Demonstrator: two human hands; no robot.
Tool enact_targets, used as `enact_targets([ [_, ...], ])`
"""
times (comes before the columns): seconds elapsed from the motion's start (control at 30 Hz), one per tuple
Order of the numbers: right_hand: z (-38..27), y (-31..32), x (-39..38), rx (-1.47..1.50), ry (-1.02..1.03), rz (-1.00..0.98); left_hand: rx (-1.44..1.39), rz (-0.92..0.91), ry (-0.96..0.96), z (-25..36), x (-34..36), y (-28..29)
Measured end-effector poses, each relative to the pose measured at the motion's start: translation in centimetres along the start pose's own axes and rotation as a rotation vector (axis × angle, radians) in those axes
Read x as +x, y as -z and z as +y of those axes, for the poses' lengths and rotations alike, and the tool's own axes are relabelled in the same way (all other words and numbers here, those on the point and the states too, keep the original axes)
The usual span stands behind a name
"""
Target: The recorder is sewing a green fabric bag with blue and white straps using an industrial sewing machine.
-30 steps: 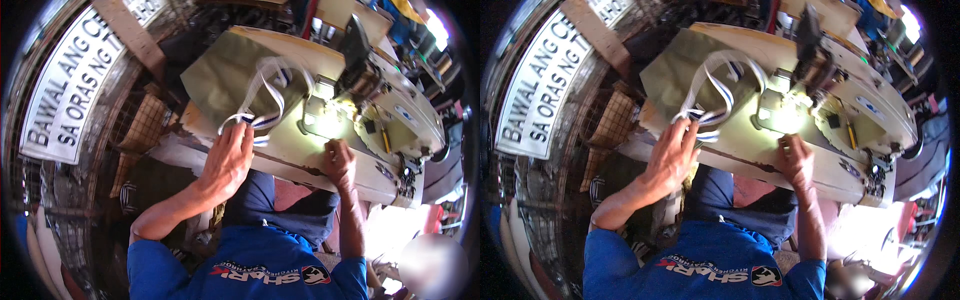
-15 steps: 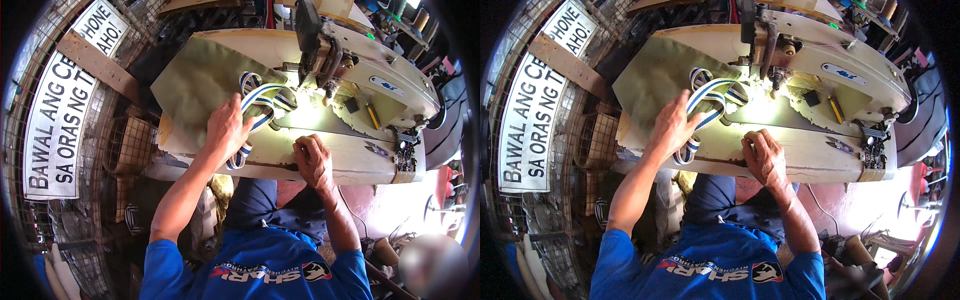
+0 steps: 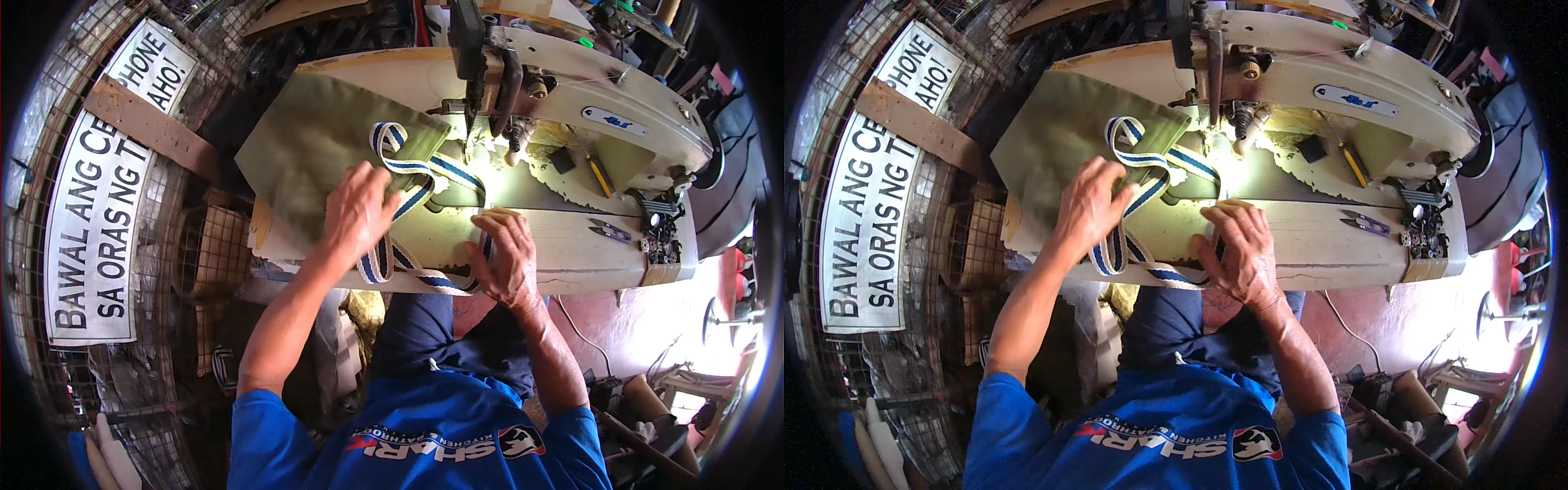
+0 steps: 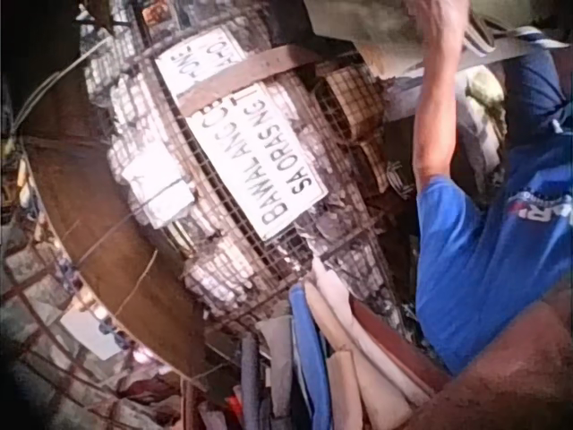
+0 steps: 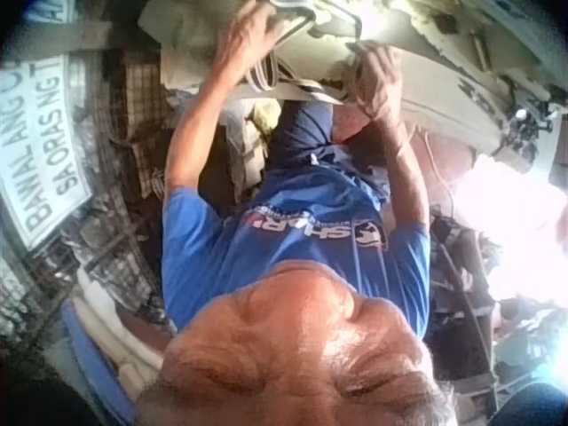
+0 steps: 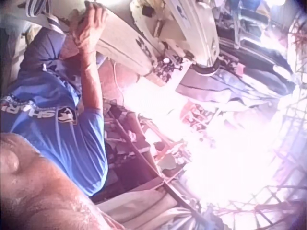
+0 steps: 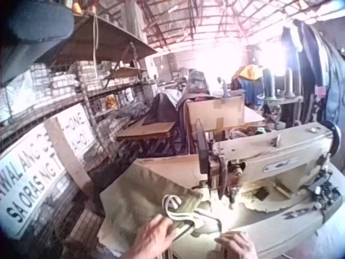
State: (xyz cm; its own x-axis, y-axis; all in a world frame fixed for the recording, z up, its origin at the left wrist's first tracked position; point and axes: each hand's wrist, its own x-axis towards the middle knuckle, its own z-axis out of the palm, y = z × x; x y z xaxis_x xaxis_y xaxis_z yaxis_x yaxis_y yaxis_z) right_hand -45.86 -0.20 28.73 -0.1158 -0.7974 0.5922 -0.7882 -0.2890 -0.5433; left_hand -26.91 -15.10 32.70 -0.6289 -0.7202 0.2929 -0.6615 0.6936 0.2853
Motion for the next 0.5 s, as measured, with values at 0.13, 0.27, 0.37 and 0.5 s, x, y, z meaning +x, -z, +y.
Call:
enact_targets([
  [0.13, 0.3, -0.6, -0.1, -0.052, 0.014, 0.006, 0.004, -0.038, 0.035, -1.7, 1.3, -1.3],
  [0.27, 0.2, -0.6, 0.0, -0.045, 0.005, 0.023, 0.086, 0.017, -0.027, -1.9, 1.2, -1.7],
  [0.37, 0.1, -0.4, 0.0, -0.034, 0.004, 0.033, -0.117, -0.054, -0.025, -3.1, 1.5, -1.2],
  [0.5, 0.3, -0.4, 0.5, -0.016, 0.010, 0.038, -0.179, -0.176, 0.065, -2.8, 1.8, 0.1],
])
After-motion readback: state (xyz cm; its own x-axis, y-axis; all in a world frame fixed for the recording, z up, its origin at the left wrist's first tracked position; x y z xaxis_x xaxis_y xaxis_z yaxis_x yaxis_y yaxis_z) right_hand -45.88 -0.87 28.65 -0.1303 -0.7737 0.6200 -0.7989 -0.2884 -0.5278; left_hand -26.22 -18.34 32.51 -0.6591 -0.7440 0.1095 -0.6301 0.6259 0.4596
